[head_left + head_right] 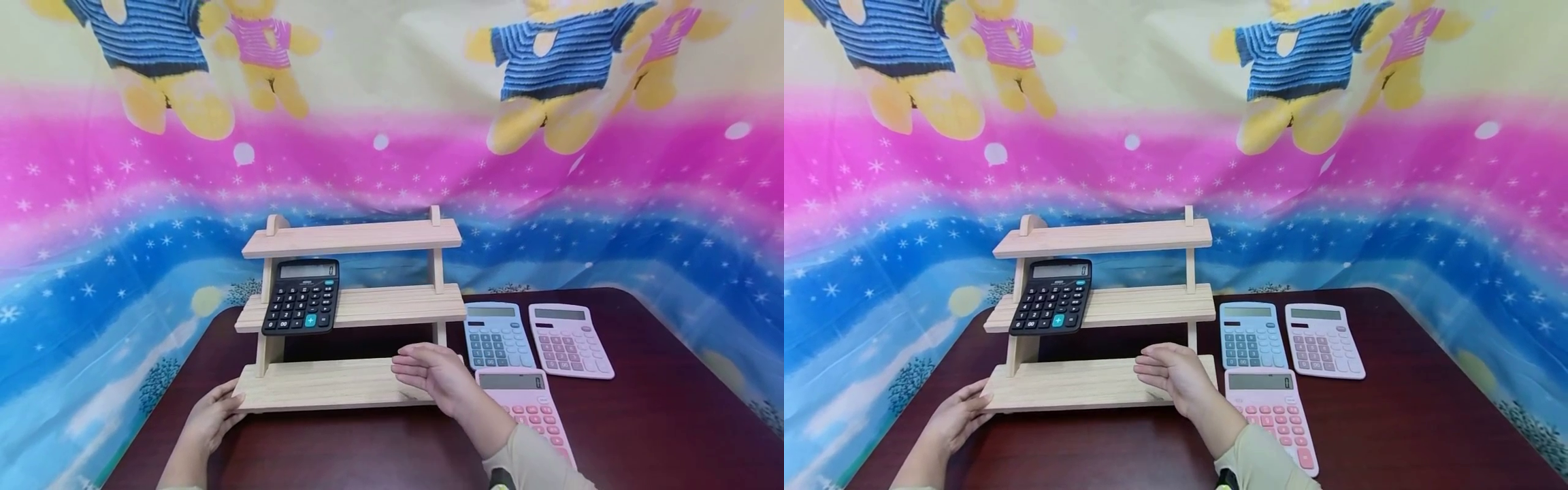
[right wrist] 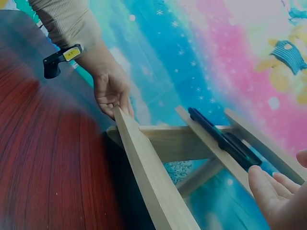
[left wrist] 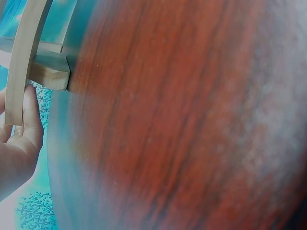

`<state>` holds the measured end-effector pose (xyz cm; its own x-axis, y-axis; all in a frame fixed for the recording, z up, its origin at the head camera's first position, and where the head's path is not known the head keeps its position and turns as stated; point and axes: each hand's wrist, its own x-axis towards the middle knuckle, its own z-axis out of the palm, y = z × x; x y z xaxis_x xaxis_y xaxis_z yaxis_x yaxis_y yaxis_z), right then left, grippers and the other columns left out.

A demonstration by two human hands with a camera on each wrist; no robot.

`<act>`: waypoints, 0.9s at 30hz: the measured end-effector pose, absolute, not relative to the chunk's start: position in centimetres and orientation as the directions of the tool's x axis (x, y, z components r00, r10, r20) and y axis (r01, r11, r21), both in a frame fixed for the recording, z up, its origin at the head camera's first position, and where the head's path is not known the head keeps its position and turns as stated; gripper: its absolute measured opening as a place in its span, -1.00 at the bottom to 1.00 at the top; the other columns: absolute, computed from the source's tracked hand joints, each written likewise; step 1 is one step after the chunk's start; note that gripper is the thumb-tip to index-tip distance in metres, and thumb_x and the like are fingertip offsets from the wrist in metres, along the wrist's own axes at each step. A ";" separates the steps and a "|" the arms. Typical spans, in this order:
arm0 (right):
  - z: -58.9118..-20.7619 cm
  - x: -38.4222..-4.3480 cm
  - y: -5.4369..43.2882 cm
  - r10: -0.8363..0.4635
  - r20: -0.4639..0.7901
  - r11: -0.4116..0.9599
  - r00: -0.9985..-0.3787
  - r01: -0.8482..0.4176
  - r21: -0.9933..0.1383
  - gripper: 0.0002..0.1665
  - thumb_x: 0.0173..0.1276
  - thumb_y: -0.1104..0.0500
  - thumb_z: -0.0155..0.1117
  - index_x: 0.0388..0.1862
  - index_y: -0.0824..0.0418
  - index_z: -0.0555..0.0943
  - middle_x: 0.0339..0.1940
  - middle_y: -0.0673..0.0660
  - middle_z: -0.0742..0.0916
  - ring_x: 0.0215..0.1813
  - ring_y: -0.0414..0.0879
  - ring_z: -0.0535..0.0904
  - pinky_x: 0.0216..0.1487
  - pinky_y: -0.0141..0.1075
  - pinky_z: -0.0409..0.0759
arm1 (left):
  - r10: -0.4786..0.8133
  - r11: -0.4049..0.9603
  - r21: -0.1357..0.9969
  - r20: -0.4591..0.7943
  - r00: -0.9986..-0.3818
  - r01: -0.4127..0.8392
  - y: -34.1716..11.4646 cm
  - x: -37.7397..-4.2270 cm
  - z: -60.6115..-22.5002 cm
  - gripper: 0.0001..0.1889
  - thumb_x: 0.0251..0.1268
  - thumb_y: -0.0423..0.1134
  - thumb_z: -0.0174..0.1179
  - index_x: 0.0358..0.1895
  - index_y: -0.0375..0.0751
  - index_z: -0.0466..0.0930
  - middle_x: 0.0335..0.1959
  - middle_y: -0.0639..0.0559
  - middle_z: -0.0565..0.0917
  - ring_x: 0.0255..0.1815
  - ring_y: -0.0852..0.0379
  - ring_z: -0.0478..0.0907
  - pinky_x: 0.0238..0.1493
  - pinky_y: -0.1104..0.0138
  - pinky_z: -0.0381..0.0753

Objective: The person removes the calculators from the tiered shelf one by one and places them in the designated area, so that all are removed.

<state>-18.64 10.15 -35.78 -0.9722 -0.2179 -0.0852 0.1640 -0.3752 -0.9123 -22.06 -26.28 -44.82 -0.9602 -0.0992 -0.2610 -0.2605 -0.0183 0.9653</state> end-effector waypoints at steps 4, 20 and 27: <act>-35.9 -19.1 9.2 -0.200 -0.085 -0.401 -0.976 0.161 -0.902 -0.84 0.26 0.32 -0.05 -0.27 0.40 0.44 -0.23 0.33 0.60 -0.16 0.08 0.54 -0.08 -0.14 0.44 | -0.096 -0.009 0.963 -0.268 -0.959 -0.268 -26.2 -22.1 -44.9 -0.32 0.21 -0.32 0.02 0.29 -0.45 -0.14 0.21 -0.47 -0.02 -0.34 0.32 0.45 -0.27 0.40 0.48; -36.3 -21.3 5.6 -0.203 -0.089 -0.443 -0.975 0.173 -0.880 -0.71 0.27 0.34 -0.06 -0.10 0.55 0.33 -0.20 0.39 0.57 -0.14 0.13 0.52 -0.09 -0.14 0.44 | -0.089 -0.022 0.963 -0.270 -0.959 -0.269 -26.1 -21.9 -45.2 -0.29 0.19 -0.31 0.06 0.29 -0.45 -0.15 0.21 -0.46 -0.02 -0.34 0.31 0.45 -0.27 0.39 0.48; -36.1 -22.4 4.3 -0.218 -0.075 -0.429 -0.973 0.165 -0.888 -0.63 0.29 0.33 -0.09 -0.03 0.62 0.29 -0.22 0.36 0.58 -0.15 0.10 0.53 -0.08 -0.15 0.44 | -0.088 -0.016 0.964 -0.267 -0.960 -0.267 -26.3 -22.0 -44.9 -0.29 0.19 -0.31 0.05 0.30 -0.43 -0.16 0.23 -0.43 -0.04 -0.36 0.37 0.45 -0.27 0.41 0.48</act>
<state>-22.43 4.34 -36.10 -0.9731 -0.2179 -0.0751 0.1645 -0.4288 -0.8883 -22.04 -26.32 -44.88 -0.9597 -0.0880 -0.2669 -0.2666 -0.0160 0.9637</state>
